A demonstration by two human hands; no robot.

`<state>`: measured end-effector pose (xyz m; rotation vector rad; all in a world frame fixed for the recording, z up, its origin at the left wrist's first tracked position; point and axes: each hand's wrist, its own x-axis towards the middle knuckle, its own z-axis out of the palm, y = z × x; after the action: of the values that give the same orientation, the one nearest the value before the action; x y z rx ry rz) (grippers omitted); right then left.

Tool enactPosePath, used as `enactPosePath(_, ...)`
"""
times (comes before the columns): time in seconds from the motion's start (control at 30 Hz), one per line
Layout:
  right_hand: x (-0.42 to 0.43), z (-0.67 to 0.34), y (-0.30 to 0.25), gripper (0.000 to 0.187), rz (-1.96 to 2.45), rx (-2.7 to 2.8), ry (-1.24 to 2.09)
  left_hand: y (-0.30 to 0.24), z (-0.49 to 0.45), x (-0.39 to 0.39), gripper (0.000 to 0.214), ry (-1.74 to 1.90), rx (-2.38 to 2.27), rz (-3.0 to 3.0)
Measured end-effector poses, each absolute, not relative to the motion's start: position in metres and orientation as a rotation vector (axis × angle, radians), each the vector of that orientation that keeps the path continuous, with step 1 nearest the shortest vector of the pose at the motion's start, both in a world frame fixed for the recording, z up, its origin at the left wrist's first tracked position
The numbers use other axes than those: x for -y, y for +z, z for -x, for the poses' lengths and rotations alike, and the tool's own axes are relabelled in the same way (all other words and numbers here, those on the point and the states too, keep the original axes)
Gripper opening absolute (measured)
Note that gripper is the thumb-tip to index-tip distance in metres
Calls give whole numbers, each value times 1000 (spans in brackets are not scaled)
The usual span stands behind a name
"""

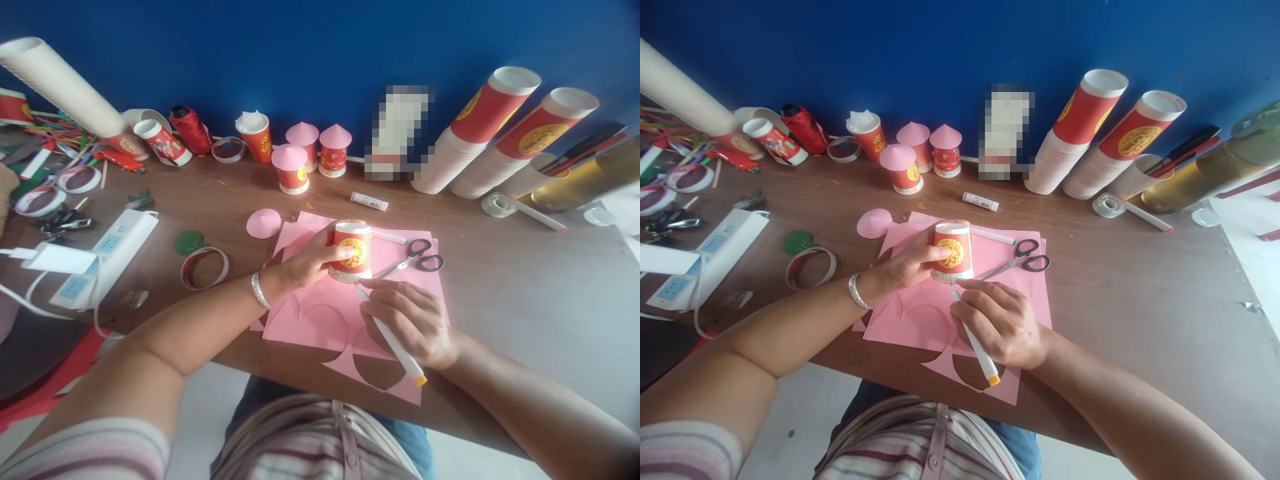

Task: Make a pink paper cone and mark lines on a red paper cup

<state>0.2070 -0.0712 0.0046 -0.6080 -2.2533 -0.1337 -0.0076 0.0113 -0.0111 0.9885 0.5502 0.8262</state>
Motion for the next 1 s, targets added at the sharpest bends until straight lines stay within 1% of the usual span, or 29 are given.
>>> enactPosePath(0.07,71,-207,5,14,602,2269,-124,-12,7,-12,48,821,-586,-1009)
enactPosePath(0.23,72,-208,6,15,590,2291,-109,-14,4,-13,52,774,-611,-1025)
enactPosePath(0.47,72,-207,5,15,583,2265,-134,0,2,-9,42,828,-609,-1002)
enactPosePath(0.6,71,-207,5,14,578,2272,-132,2,3,-9,31,794,-574,-1061)
enactPosePath(0.77,71,-208,3,14,585,2273,-141,-2,5,-12,32,761,-527,-1082)
enactPosePath(1.0,71,-208,3,17,599,2273,-141,-4,8,-12,27,784,-568,-1101)
